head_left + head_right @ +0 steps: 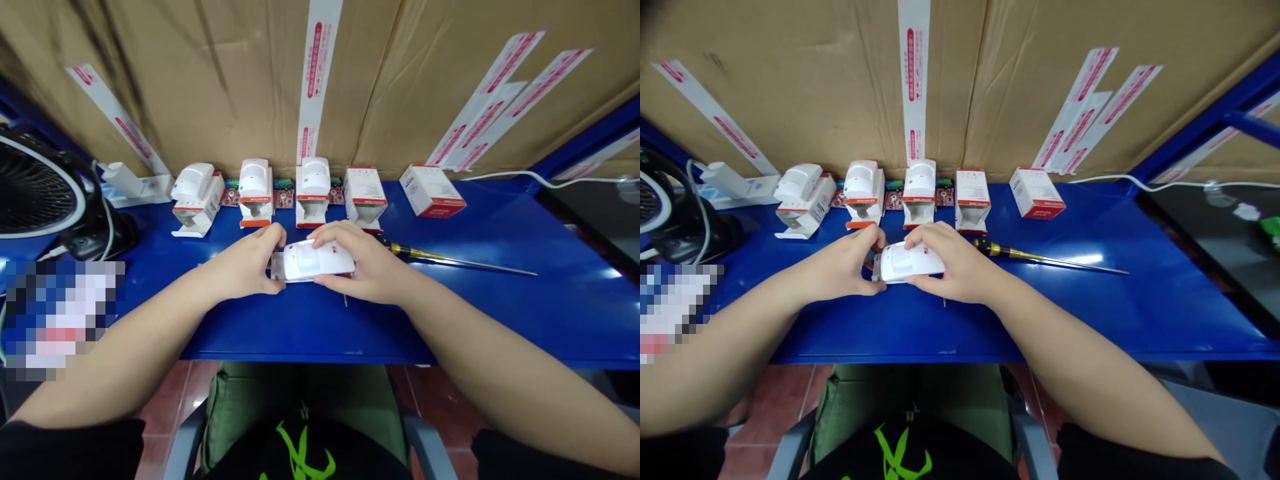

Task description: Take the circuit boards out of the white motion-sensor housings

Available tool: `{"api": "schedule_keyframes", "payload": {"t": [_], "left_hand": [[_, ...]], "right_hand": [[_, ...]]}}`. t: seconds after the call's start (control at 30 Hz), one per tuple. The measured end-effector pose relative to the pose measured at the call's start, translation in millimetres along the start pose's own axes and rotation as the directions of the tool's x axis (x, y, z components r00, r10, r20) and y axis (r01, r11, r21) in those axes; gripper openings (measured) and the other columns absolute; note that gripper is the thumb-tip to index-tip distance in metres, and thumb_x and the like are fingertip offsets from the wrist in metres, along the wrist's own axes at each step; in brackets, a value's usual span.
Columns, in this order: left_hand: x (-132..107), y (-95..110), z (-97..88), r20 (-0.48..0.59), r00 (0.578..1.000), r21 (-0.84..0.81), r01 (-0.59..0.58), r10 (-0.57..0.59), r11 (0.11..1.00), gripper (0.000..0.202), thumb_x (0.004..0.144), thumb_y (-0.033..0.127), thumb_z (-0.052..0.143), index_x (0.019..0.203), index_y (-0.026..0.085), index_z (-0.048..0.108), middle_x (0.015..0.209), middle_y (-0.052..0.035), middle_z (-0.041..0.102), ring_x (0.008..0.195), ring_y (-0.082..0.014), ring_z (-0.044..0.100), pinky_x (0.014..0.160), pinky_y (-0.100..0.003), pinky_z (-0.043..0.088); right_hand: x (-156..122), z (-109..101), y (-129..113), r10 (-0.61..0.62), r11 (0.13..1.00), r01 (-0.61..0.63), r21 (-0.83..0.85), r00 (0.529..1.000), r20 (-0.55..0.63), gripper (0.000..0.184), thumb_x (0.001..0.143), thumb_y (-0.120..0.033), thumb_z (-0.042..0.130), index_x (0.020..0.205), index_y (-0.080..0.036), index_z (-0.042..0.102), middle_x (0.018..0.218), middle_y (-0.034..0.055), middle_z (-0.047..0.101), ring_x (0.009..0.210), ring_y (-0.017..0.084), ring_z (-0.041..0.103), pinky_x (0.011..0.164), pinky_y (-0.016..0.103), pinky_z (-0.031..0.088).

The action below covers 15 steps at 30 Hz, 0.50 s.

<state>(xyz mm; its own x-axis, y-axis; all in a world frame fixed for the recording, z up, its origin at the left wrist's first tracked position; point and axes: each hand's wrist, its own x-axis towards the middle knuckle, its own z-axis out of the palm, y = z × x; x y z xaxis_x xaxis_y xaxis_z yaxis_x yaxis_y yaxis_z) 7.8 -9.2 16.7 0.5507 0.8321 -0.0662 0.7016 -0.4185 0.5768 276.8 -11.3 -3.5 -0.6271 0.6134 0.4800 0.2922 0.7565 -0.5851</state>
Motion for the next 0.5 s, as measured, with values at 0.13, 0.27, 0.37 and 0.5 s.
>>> {"api": "schedule_keyframes", "payload": {"t": [0.13, 0.27, 0.37, 0.5], "left_hand": [[2, -3, 3.1, -0.049, 0.998, 0.006, -0.03, 0.03, 1.0, 0.056, 0.067, 0.026, 0.082, 0.103, 0.027, 0.039, 0.101, -0.0001, 0.063, 0.081, -0.0217, 0.067, 0.071, -0.033, 0.05], [2, -3, 4.2, -0.064, 0.995, 0.024, -0.069, 0.07, 0.997, 0.057, 0.066, 0.023, 0.082, 0.107, 0.026, 0.042, 0.106, -0.0029, 0.065, 0.09, -0.0245, 0.069, 0.077, -0.035, 0.052], [1, -2, 4.6, -0.053, 0.994, 0.02, -0.095, 0.096, 0.995, 0.054, 0.069, 0.02, 0.08, 0.111, 0.025, 0.045, 0.112, -0.0054, 0.068, 0.096, -0.026, 0.07, 0.082, -0.036, 0.054], [2, 0, 4.1, -0.024, 0.994, 0.045, -0.103, 0.104, 0.994, 0.052, 0.071, 0.019, 0.08, 0.115, 0.024, 0.052, 0.115, -0.0063, 0.071, 0.101, -0.0277, 0.072, 0.089, -0.039, 0.056]], "right_hand": [[5, 16, 4, 0.035, 0.997, -0.032, -0.069, 0.998, 0.047, 0.035, 0.092, -0.032, 0.077, 0.123, -0.028, 0.061, 0.132, 0.0114, 0.076, 0.125, 0.035, 0.069, 0.108, 0.056, 0.052], [10, 25, 7, 0.094, 0.993, -0.086, -0.087, 0.991, 0.1, 0.034, 0.091, -0.031, 0.077, 0.121, -0.028, 0.062, 0.131, 0.0094, 0.077, 0.127, 0.034, 0.069, 0.11, 0.055, 0.051], [12, 27, 7, 0.107, 0.991, -0.095, -0.093, 0.986, 0.13, 0.034, 0.09, -0.03, 0.079, 0.12, -0.027, 0.063, 0.13, 0.0088, 0.078, 0.126, 0.033, 0.07, 0.11, 0.054, 0.051], [14, 26, 6, 0.133, 0.987, -0.114, -0.114, 0.975, 0.178, 0.035, 0.088, -0.026, 0.082, 0.119, -0.026, 0.065, 0.13, 0.0087, 0.078, 0.125, 0.033, 0.07, 0.109, 0.052, 0.051]]}}
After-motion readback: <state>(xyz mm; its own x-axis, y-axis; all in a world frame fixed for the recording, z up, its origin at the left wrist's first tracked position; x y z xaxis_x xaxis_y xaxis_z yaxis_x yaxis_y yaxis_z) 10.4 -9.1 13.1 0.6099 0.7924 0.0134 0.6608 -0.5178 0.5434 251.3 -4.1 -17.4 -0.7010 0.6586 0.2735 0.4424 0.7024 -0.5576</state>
